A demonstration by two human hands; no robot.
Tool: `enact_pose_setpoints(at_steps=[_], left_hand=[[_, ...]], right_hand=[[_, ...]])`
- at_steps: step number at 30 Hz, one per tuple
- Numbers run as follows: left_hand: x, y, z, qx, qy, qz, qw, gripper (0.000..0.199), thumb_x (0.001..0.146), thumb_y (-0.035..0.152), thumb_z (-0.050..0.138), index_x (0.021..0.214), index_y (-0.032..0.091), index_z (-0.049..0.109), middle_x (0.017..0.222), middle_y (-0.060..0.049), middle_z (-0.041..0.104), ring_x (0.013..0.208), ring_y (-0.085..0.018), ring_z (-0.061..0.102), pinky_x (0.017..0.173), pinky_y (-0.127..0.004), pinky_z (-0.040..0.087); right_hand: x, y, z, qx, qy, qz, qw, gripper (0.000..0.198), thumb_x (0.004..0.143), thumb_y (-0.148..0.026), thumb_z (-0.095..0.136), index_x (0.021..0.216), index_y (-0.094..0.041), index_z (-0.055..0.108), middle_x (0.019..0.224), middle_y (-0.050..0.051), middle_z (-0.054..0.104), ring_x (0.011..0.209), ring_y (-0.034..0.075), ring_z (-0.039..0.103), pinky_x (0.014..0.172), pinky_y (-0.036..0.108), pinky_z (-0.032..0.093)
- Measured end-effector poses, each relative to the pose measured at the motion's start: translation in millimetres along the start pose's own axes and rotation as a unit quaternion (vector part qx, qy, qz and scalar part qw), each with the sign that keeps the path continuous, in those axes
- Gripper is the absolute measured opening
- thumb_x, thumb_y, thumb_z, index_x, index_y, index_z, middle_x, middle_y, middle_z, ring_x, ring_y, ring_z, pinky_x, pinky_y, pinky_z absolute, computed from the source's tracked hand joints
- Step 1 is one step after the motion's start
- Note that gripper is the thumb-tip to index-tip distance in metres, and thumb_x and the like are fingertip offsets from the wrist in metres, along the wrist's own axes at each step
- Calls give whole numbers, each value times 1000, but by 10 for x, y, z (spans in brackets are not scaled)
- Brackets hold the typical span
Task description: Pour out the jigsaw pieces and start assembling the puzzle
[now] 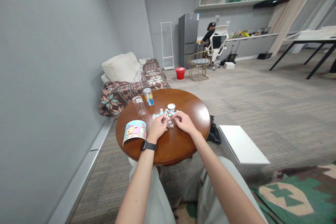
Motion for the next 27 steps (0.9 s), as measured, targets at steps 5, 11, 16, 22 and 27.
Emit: enact_pose_setpoints(at_steps=[5, 11, 16, 22, 27], left_hand=[[-12, 6, 0, -39, 3, 7, 999, 11, 90, 18, 54, 82, 20, 61, 86, -3, 70, 85, -18, 63, 84, -30, 46], [-31, 57, -4, -45, -19, 23, 999, 11, 89, 17, 55, 81, 19, 62, 82, -3, 68, 80, -17, 62, 80, -28, 46], [-43, 84, 13, -32, -43, 39, 998, 13, 87, 15, 55, 77, 18, 63, 77, -2, 66, 74, -16, 59, 75, -27, 45], [-24, 55, 25, -1, -36, 38, 999, 15, 85, 10, 55, 78, 18, 66, 80, -3, 69, 80, -18, 62, 81, -30, 48], [-15, 46, 43, 13, -39, 62, 997, 21, 81, 5, 55, 79, 18, 71, 89, -5, 72, 93, -21, 63, 94, -35, 48]], right_hand=[[-8, -65, 61, 20, -57, -50, 997, 10, 84, -16, 63, 81, -20, 71, 82, 3, 69, 76, 17, 60, 77, 30, 48], [-3, -54, 40, 40, -56, -22, 997, 13, 87, -21, 60, 77, -20, 69, 79, 2, 67, 71, 15, 58, 73, 29, 47], [-4, -31, 39, 39, -54, -2, 998, 13, 86, -24, 60, 77, -20, 67, 79, 1, 67, 70, 15, 57, 73, 28, 46], [1, -34, 22, 30, -59, 14, 998, 14, 85, -25, 57, 73, -20, 64, 73, 0, 66, 66, 15, 54, 70, 28, 43], [6, -2, -1, 13, -34, 37, 999, 16, 85, -27, 56, 71, -20, 62, 70, 1, 65, 66, 16, 54, 67, 27, 41]])
Point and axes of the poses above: each hand's wrist, its own x-axis towards the middle knuckle, its own z-axis out of the palm, y = z × x, the point moved 4 cm from there along x, towards the middle knuckle
